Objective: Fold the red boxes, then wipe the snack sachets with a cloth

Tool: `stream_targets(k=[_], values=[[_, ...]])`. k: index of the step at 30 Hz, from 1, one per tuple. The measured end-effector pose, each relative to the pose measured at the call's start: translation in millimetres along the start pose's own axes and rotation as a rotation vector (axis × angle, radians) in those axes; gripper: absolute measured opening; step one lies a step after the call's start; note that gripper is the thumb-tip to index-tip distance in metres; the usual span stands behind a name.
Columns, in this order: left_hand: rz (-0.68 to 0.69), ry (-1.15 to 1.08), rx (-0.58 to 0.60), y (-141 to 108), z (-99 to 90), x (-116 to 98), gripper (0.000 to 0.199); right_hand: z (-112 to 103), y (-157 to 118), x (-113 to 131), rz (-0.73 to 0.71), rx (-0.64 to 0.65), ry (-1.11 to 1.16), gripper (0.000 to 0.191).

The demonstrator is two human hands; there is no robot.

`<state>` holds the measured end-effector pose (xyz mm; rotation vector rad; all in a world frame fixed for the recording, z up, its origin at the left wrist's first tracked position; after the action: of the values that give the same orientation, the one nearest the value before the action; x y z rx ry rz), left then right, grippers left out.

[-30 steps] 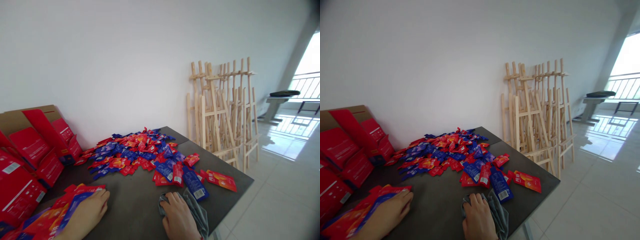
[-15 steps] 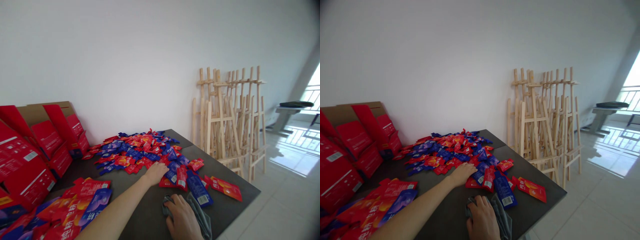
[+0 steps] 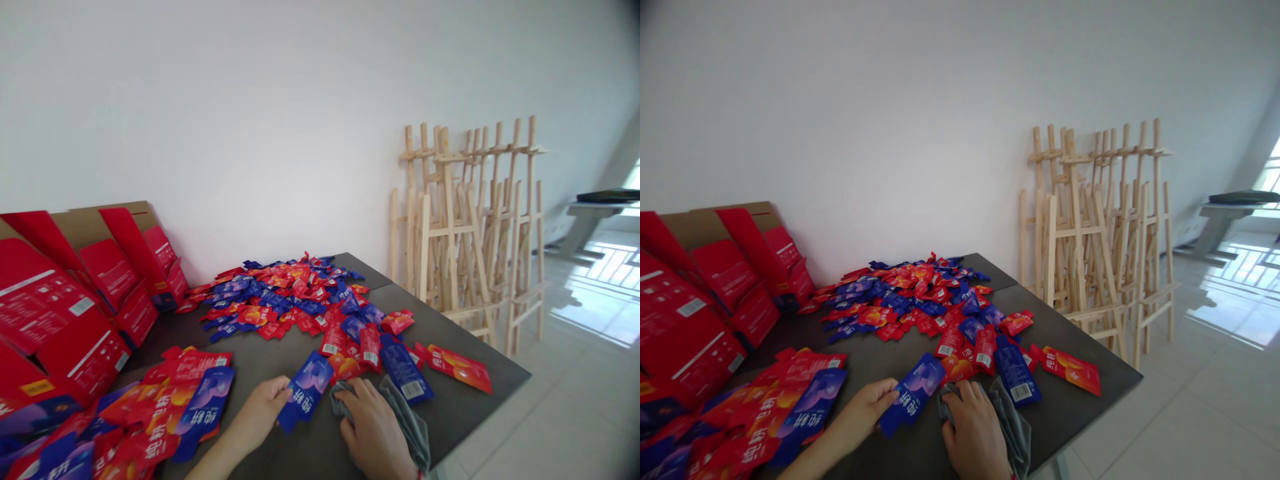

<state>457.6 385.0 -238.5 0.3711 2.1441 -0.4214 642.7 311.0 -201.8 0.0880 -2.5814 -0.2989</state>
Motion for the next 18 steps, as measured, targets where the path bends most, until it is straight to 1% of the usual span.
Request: stream_targets(k=[2,4,6,9,11,15,18], values=[[-0.023,-0.034,0.078,-11,9.5,7,0.031,-4,2,-4,0.011,-0.031,0.028,0.042],[-0.043,0.034,0.140,-21,14.7,6,0.026,-6,3,-6,0.026,-0.047,0.056,0.042],[-0.051,0.120,0.184,-27,15.6,-1,0.021,-4,4,-1,-0.017,-0.008,0.071,0.043],[-0.046,0.207,0.247,-31,14.2,-13,0.019,6,5,12,-0.131,0.105,0.027,0.047],[-0.037,0.244,0.265,-33,11.0,-18,0.017,11,10,13,-0.124,0.135,-0.028,0.047],[0.034,0.308,0.294,-41,7.4,-24,0.014,13,36,2,-0.030,0.118,-0.118,0.043],[0.068,0.301,0.259,-44,8.0,-22,0.017,9,54,0,-0.015,0.093,-0.140,0.043]])
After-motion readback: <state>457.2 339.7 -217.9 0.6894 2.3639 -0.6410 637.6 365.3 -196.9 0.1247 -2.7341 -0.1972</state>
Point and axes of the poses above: each hand's wrist, its own y-axis towards the middle knuckle, its own z-axis out of the palm, x = y × z, the point moved 8 cm from there along y, towards the middle knuckle, and after that the axes turned 3 degrees about z, right-handed, at the moved point
